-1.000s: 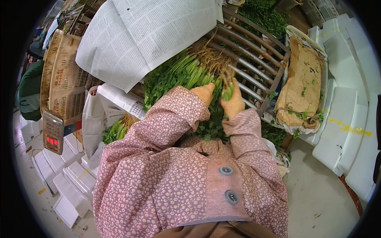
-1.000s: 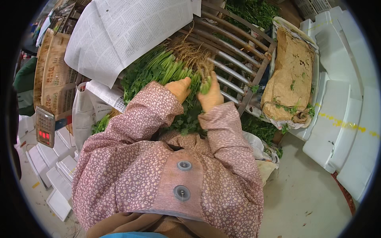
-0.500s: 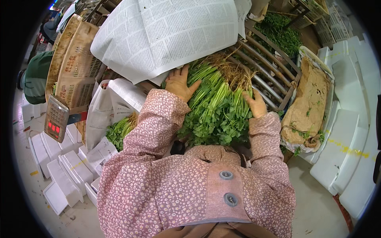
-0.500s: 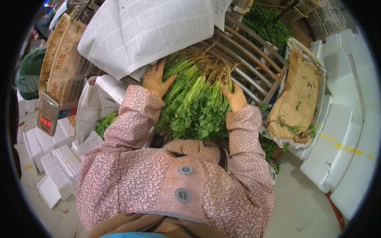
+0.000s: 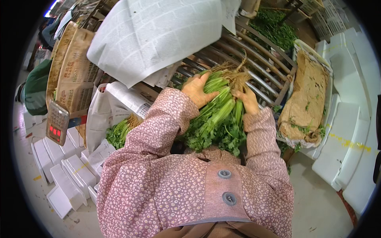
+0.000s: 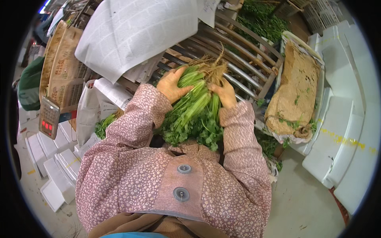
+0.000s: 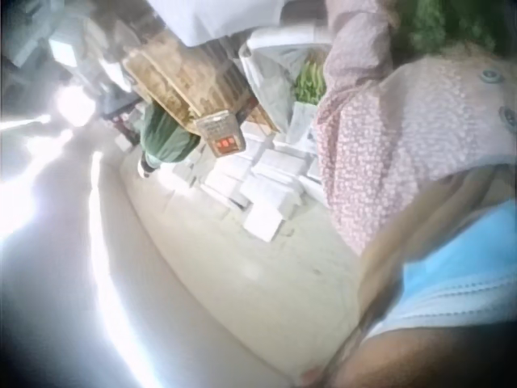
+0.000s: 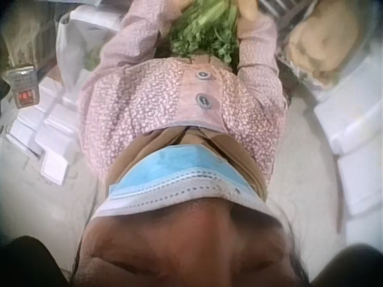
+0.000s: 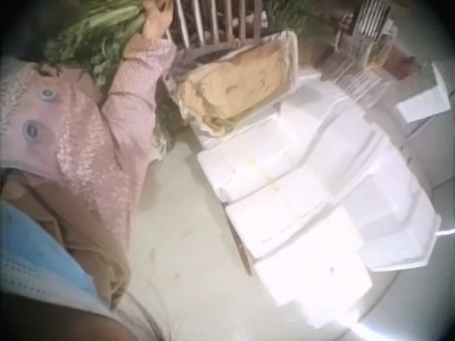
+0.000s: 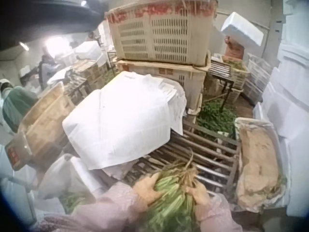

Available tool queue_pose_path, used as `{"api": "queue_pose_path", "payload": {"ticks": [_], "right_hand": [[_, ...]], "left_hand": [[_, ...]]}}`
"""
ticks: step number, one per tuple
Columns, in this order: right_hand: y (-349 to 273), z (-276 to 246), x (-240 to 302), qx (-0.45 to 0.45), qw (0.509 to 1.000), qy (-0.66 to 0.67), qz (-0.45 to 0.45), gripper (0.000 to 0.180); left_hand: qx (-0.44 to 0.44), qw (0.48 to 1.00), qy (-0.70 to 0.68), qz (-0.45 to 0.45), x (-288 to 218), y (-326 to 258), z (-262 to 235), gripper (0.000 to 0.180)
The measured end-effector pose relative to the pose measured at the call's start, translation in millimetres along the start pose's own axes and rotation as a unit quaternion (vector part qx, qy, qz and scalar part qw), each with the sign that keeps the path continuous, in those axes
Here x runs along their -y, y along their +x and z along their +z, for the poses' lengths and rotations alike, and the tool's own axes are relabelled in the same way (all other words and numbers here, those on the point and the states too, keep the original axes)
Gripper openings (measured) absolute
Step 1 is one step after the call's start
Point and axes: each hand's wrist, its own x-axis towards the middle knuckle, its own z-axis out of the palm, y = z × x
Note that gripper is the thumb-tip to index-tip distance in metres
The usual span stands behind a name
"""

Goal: The person gathers bunches of leafy green vegetables from a metal rack, aligns them by hand, and places them into a white styrofoam box lined with newspaper. The person repeats this process, moving vegetables from the rack to the box and occasionally adjusting the arrangement.

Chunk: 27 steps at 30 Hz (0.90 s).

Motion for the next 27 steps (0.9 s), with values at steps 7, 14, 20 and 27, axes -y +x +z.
{"api": "queue_pose_path", "payload": {"ticks": [7, 14, 20, 27], "right_hand": [[-36.7, -20.9, 12.6, -0.122, 0.981, -0.131, 0.071, 0.071], [-35.6, -9.4, 45.1, -0.175, 0.818, -0.534, 0.124, 0.086], [-42.6, 30.3, 67.5, -0.229, 0.82, -0.51, -0.127, 0.046], [-19.0, 40.9, 26.5, -0.147, 0.855, -0.483, -0.122, 0.047]], "left_hand": [[-0.067, 0.997, 0.016, -0.034, -0.5, 12.5, 26.1, 0.066], [-0.089, 0.972, 0.187, 0.113, -38.9, -12.4, 22.4, 0.076], [-0.086, 0.978, 0.148, 0.123, 8.5, -2.2, 47.7, 0.059], [-0.203, 0.956, 0.078, 0.197, 25.6, -1.6, 57.5, 0.05]]}}
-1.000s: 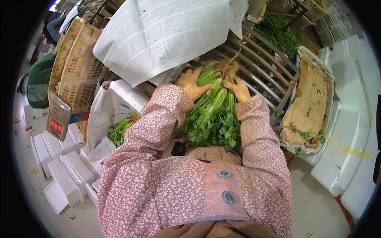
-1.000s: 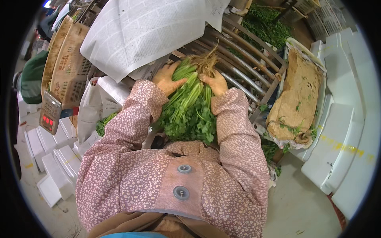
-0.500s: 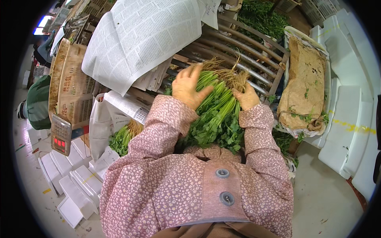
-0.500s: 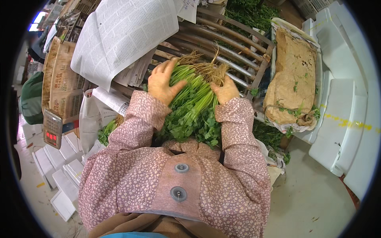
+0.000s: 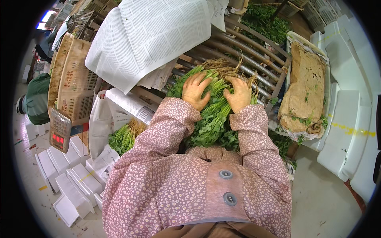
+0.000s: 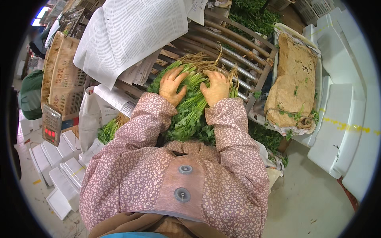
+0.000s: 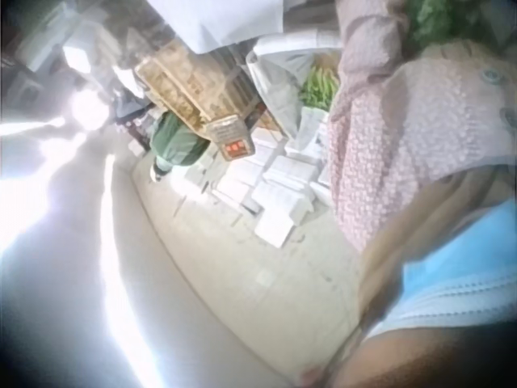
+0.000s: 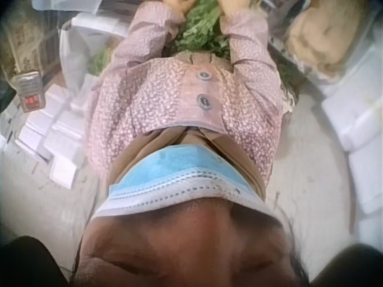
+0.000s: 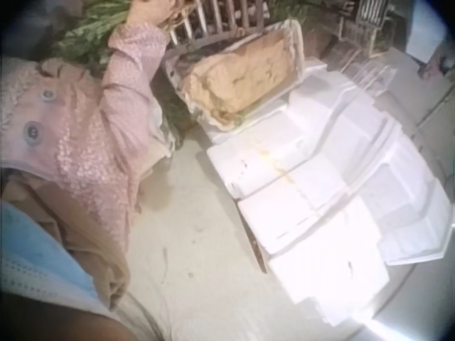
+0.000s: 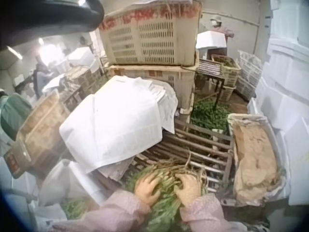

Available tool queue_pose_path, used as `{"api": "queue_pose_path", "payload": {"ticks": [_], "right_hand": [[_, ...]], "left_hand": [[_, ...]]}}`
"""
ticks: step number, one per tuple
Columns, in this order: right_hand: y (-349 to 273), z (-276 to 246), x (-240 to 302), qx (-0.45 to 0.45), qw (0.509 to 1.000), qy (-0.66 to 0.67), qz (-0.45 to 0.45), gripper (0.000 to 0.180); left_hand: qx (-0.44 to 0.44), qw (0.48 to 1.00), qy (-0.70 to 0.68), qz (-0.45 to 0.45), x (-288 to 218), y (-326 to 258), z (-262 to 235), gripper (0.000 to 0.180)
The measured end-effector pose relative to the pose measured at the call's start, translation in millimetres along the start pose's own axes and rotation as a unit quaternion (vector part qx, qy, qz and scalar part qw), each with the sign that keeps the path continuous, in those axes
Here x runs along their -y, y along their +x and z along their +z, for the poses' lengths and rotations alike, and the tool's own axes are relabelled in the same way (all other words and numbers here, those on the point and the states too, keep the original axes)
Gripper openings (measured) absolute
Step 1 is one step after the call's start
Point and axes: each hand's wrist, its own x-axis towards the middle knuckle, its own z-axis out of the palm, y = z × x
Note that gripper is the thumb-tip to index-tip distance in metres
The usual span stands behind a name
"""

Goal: The person gathers bunches of leafy green vegetables from a metal rack, aligns them by hand, and places them into a white styrofoam box lined with newspaper. The person repeats this process, moving vegetables from the rack to the box and occasionally adjusting the arrangement.

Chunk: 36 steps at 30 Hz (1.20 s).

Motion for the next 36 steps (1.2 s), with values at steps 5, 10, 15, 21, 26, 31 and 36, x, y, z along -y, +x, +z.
{"api": "queue_pose_path", "payload": {"ticks": [5, 10, 15, 21, 26, 31, 36], "right_hand": [[4.6, 0.9, 17.1, 0.009, 0.998, -0.051, 0.026, 0.049], [2.7, -8.3, 29.4, -0.055, 0.99, 0.121, -0.053, 0.04], [-15.4, -17.7, 50.0, -0.089, 0.912, 0.396, -0.061, 0.046], [-38.0, -26.1, 36.7, -0.011, 0.71, 0.702, 0.064, 0.078], [-37.5, -19.9, 60.6, -0.03, 0.855, 0.511, 0.09, 0.053], [-45.7, -22.4, 48.6, -0.042, 0.796, 0.595, 0.103, 0.034], [-65.4, -28.6, 51.7, -0.043, 0.796, 0.598, 0.086, 0.033]], "left_hand": [[-0.072, 0.996, -0.035, 0.036, 3.2, -2.7, 8.1, 0.048], [-0.084, 0.992, -0.092, 0.032, 3.5, -8.3, 2.1, 0.04], [-0.085, 0.985, -0.102, 0.115, -4.1, -12.4, -14.8, 0.04], [-0.117, 0.988, -0.092, 0.039, -15.2, -20.4, -16.9, 0.028], [-0.078, 0.994, -0.045, 0.056, -39.4, -19.4, -32.8, 0.035], [0.056, 0.986, -0.16, -0.005, -51.0, -21.9, -52.3, 0.043], [0.131, 0.907, -0.394, -0.063, -44.2, 15.1, -71.6, 0.056]]}}
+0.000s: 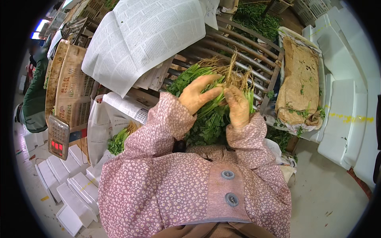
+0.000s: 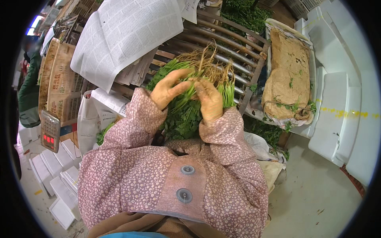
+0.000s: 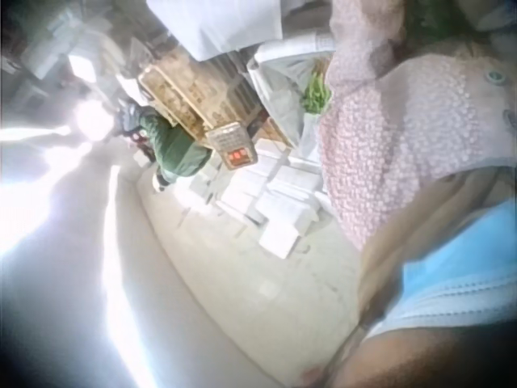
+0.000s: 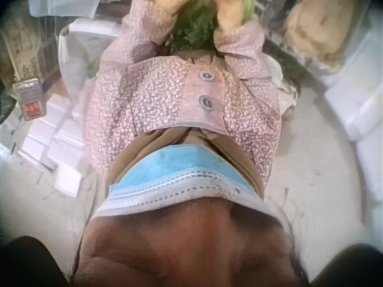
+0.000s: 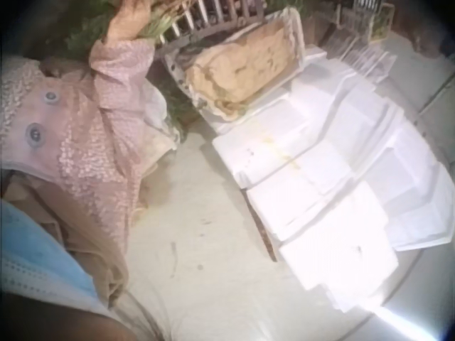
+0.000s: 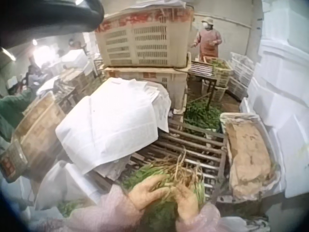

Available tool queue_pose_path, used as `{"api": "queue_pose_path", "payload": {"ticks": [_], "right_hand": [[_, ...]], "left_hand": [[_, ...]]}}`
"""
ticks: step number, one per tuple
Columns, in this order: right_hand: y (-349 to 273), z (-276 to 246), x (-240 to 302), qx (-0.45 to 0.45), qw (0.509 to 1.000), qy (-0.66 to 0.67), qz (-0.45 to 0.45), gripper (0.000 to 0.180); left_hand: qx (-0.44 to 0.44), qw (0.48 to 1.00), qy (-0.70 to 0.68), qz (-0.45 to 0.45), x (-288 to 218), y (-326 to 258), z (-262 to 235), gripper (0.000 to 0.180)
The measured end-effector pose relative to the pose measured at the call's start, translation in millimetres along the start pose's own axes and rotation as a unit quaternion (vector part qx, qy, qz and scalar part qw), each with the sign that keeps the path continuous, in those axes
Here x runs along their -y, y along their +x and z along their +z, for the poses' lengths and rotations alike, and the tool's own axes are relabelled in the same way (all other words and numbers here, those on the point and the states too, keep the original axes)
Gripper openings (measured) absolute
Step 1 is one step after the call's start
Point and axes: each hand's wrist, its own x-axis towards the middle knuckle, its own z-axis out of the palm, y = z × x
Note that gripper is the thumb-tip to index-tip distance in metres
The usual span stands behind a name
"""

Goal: The person gathers bunches of leafy green vegetables from a metal rack, aligns them by hand, and places them into a white styrofoam box lined with newspaper. The person repeats this process, moving vegetables from the rack to the box and occasionally adjusting the arrangement.

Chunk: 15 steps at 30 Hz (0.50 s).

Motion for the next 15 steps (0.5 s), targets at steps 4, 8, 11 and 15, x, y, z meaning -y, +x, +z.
{"api": "queue_pose_path", "payload": {"ticks": [4, 8, 11, 15], "right_hand": [[-3.0, 7.2, -14.0, 0.021, 0.998, 0.055, 0.025, 0.038], [-6.8, 4.5, -8.4, 0.071, 0.966, 0.199, 0.146, 0.042], [-7.6, 8.9, -4.4, 0.069, 0.974, 0.153, 0.152, 0.047], [-0.2, 6.7, 0.9, 0.182, 0.96, 0.133, 0.166, 0.051]], "left_hand": [[0.089, 0.957, -0.266, -0.078, 1.1, 17.6, 11.1, 0.042], [0.093, 0.908, -0.393, -0.107, 15.6, 21.0, -0.9, 0.036], [0.097, 0.933, -0.335, -0.087, 11.2, 15.0, -5.8, 0.043], [0.147, 0.946, -0.279, -0.073, -2.0, 4.3, -7.2, 0.043]]}}
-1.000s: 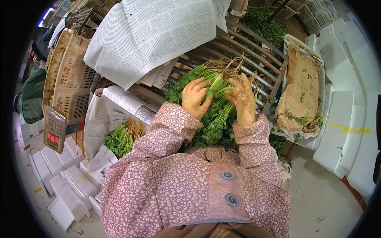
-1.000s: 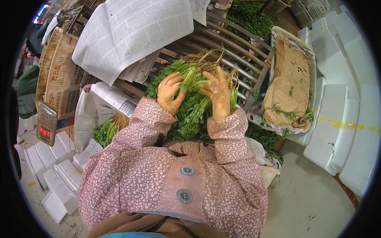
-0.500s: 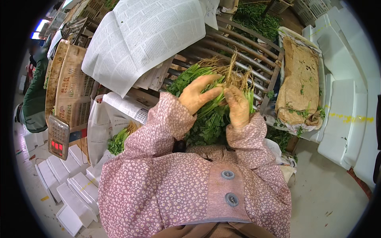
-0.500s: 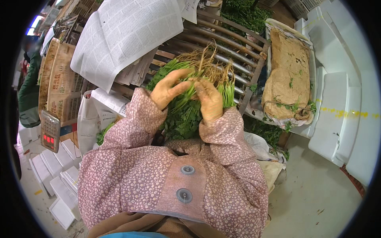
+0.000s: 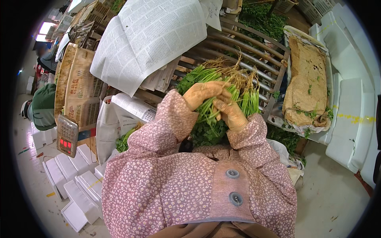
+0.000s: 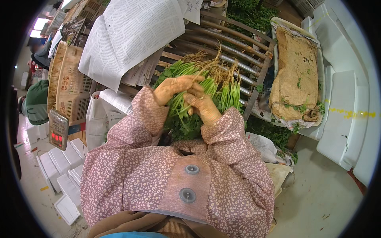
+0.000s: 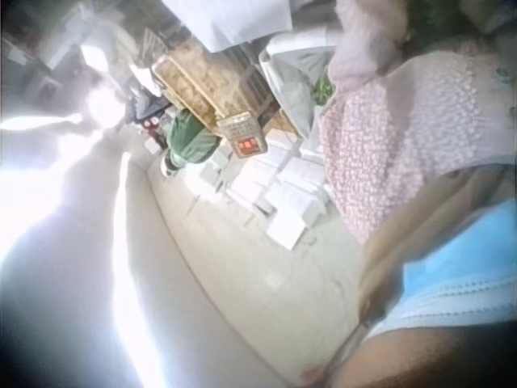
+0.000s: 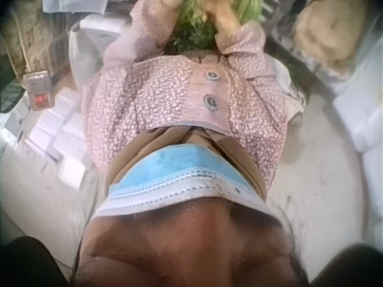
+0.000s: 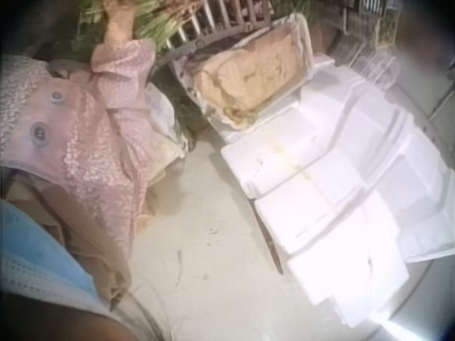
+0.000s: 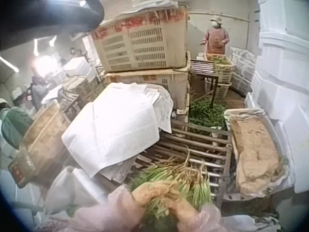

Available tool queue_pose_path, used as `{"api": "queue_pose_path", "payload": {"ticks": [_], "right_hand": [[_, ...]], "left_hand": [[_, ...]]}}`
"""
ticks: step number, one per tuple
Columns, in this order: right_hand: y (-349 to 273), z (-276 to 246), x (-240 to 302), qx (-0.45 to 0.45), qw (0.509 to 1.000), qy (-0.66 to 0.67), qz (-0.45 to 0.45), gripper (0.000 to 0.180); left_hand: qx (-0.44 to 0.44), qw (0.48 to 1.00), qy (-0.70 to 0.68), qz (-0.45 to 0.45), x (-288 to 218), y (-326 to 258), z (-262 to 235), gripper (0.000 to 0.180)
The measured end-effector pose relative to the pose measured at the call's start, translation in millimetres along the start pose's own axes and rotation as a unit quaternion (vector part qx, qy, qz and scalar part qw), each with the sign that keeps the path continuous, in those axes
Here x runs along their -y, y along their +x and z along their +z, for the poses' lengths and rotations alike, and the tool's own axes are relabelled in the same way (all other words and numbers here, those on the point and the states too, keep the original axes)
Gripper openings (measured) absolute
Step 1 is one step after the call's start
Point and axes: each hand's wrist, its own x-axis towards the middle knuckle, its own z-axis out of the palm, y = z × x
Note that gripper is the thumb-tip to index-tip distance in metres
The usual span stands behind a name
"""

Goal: The person gathers bunches of leafy green vegetables from a metal rack, aligns them by hand, and places them into a white styrofoam box lined with newspaper. The person repeats this process, moving vegetables from the rack to the box and occasionally adjusting the arrangement.

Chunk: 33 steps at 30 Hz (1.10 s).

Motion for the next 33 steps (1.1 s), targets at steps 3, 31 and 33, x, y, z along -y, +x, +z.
{"api": "queue_pose_path", "payload": {"ticks": [3, 31, 33], "right_hand": [[-8.2, 4.1, -0.7, 0.132, 0.99, -0.003, 0.045, 0.065], [-167.3, -48.2, 10.4, 0.086, 0.994, 0.065, -0.009, 0.029], [-196.7, -69.2, 17.1, 0.096, 0.977, 0.12, -0.151, 0.025]], "left_hand": [[0.13, 0.986, -0.086, -0.053, -8.4, -17.8, -2.4, 0.041], [-0.077, 0.911, -0.346, 0.21, -21.7, -78.9, -87.2, 0.033], [-0.118, 0.923, -0.316, 0.184, -21.3, -58.4, -94.3, 0.033]]}}
